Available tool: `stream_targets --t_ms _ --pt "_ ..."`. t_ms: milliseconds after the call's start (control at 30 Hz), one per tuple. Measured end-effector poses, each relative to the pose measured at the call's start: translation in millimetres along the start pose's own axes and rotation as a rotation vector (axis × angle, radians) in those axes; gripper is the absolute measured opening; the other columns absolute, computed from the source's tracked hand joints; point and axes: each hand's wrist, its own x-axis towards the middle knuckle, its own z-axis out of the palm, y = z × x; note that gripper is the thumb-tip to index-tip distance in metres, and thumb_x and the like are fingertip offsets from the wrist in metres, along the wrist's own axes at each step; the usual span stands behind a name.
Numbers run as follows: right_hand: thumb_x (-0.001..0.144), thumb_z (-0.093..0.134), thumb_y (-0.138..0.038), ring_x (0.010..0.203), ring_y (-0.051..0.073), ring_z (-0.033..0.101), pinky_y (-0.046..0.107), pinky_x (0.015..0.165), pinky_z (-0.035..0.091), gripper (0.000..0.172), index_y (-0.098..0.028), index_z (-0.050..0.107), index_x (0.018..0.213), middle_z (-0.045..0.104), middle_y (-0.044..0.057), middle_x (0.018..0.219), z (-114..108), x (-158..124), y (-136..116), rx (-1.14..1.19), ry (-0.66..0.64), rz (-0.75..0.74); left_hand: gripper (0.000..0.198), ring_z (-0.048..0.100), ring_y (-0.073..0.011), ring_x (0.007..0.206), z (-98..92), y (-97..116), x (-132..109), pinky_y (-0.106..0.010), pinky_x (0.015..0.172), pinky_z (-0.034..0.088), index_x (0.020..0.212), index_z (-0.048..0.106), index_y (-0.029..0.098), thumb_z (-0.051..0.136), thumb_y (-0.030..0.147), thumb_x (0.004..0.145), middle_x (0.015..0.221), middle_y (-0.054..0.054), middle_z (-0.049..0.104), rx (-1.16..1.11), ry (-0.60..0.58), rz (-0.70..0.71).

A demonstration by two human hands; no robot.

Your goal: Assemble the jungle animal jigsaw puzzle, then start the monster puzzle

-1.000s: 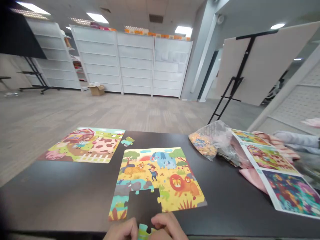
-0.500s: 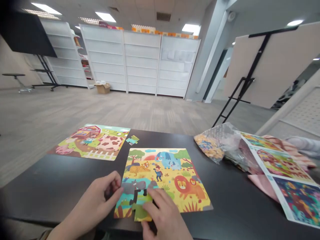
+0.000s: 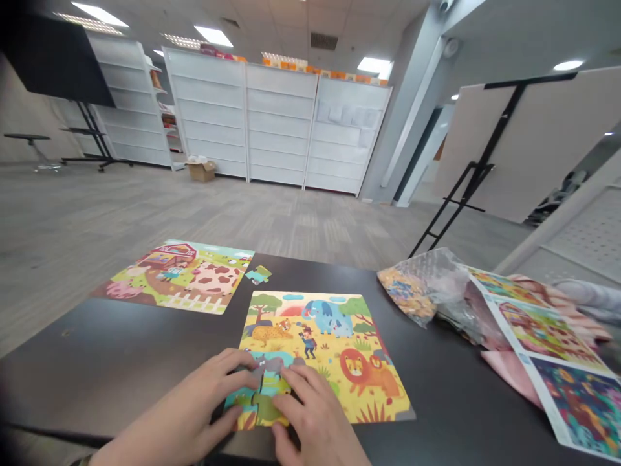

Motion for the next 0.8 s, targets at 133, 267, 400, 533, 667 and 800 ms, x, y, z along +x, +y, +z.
stream_targets --t_ms 133,267,400,533,667,800 --pt "0.068 0.062 -0.008 0.12 0.027 0.063 0.04 0.106 0.051 0.035 -0.024 0.07 0.098 0.071 0.007 0.126 0 0 3 0.053 -0.023 0.016 0.045 0.057 -0.0235 0.118 0.9 -2 -1 -0.037 0.103 0.048 0.12 0.062 0.031 0.058 0.004 0.085 0.128 -0.002 0.06 -0.004 0.009 0.011" --pt "0.064 0.064 -0.011 0.108 0.026 0.065 0.035 0.097 0.055 0.034 -0.023 0.067 0.095 0.073 0.007 0.115 -5 -6 8 0.14 -0.067 0.084 0.047 0.059 -0.0231 0.117 2.8 -5 -2 -0.034 0.102 0.05 0.121 0.064 0.031 0.058 0.004 0.083 0.128 -0.002 0.062 -0.004 0.028 0.029" --pt "0.064 0.064 -0.009 0.108 0.026 0.065 0.033 0.094 0.056 0.039 -0.023 0.07 0.1 0.072 0.008 0.115 -17 -19 18 0.083 -0.066 0.098 0.043 0.062 -0.023 0.116 4.1 -7 -1 -0.033 0.101 0.052 0.118 0.065 0.03 0.059 0.006 0.083 0.128 -0.003 0.064 0.03 0.043 0.045" --pt "0.064 0.062 -0.007 0.113 0.027 0.066 0.035 0.097 0.056 0.04 -0.023 0.073 0.099 0.073 0.009 0.12 -28 -26 26 0.005 -0.034 0.083 0.038 0.065 -0.023 0.112 4.7 -8 1 -0.031 0.097 0.055 0.113 0.067 0.029 0.06 0.008 0.082 0.125 -0.003 0.067 0.075 0.075 0.085" --pt "0.07 0.062 -0.008 0.113 0.026 0.068 0.034 0.097 0.057 0.038 -0.025 0.075 0.101 0.076 0.007 0.115 -29 -24 28 0.002 -0.048 0.007 0.037 0.069 -0.0225 0.107 7.3 -13 0 -0.028 0.093 0.056 0.108 0.068 0.028 0.061 0.007 0.078 0.122 -0.004 0.069 0.098 0.137 0.144" --pt "0.076 0.064 -0.007 0.114 0.025 0.07 0.033 0.102 0.056 0.038 -0.023 0.075 0.109 0.077 0.008 0.116 -29 -23 30 -0.027 -0.056 -0.06 0.042 0.071 -0.0213 0.104 9.4 -17 0 -0.026 0.091 0.057 0.11 0.068 0.03 0.062 0.006 0.076 0.121 -0.002 0.071 0.104 0.182 0.177"
